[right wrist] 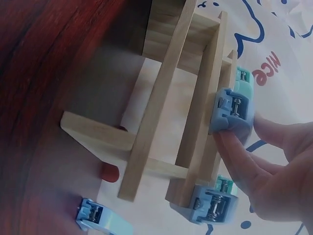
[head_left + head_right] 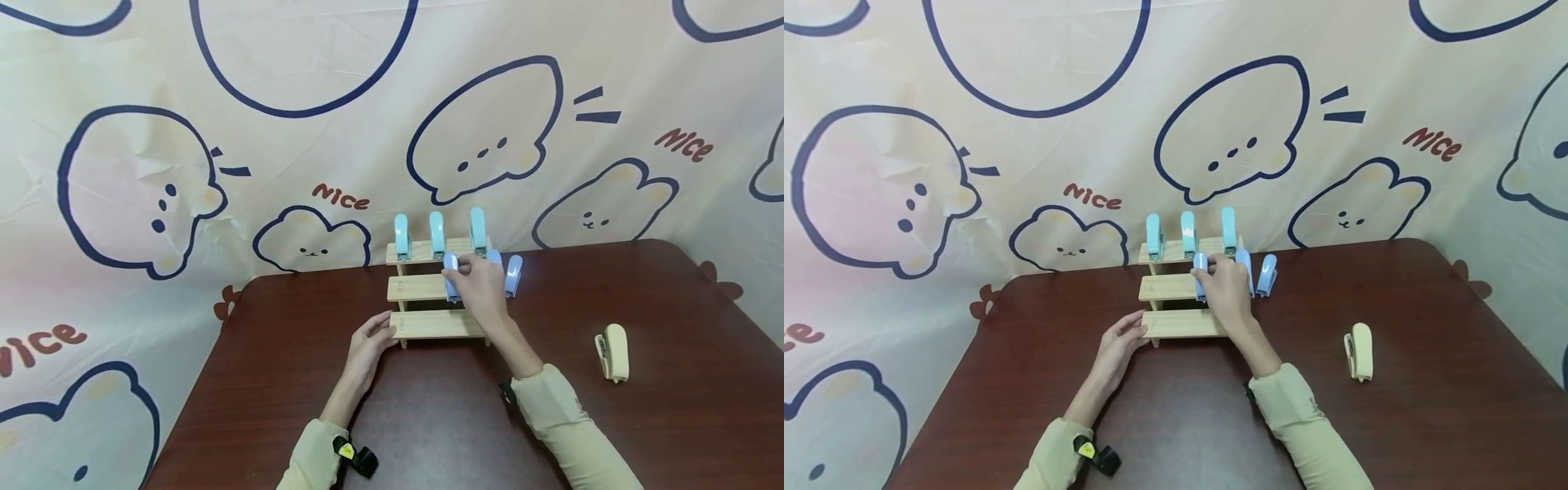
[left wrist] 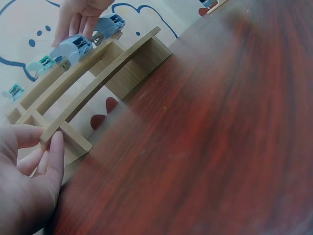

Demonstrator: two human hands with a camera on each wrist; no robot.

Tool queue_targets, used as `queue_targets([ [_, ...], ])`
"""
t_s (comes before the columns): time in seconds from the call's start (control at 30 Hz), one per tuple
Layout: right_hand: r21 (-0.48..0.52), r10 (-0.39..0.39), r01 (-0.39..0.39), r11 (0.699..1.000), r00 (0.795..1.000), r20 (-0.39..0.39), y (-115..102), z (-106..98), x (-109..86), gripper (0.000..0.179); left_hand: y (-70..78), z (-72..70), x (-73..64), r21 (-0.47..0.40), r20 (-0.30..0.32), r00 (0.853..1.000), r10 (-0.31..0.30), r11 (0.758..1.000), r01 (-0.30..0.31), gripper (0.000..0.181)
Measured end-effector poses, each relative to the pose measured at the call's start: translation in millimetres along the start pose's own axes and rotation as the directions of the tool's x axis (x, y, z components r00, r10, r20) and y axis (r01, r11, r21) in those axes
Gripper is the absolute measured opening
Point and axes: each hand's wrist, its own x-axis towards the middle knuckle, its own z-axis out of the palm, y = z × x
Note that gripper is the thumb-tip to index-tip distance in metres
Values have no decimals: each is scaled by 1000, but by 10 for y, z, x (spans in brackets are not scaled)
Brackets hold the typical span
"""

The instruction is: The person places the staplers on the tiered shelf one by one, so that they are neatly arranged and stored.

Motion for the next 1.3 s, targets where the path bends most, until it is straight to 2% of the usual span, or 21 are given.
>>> queue_targets([
  [0.2,4,-106,106,994,992,-66,-47,-171,19,33,3,-4,0,7,6,1000,-2,1000,2,48],
  [0.3,7,-123,125,992,985,-117,-60,-307,52,29,19,-1,2,10,9,1000,3,1000,-3,48],
  [0.43,18,-88,92,996,981,-172,-16,-481,113,24,37,2,4,4,7,1000,9,1000,-9,48],
  [0.57,38,6,1,999,985,-172,76,-630,162,29,33,-1,1,3,4,1000,6,1000,-6,49],
  [0.77,48,121,-117,992,987,-101,222,-796,221,34,17,-16,-8,6,4,1000,4,1000,-4,48],
  [0.9,83,196,-192,978,980,-43,327,-858,254,44,15,-20,-6,7,9,1000,9,1000,-10,48],
  [1.0,101,262,-261,960,965,2,422,-872,274,53,14,-21,-7,7,10,1000,7,1000,-7,48],
  [1.13,126,345,-352,927,935,77,579,-864,295,61,12,-18,-13,12,7,1000,2,1000,-2,48],
  [1.3,186,405,-429,884,901,155,742,-839,312,65,5,-7,-12,7,4,1000,0,1000,0,47],
])
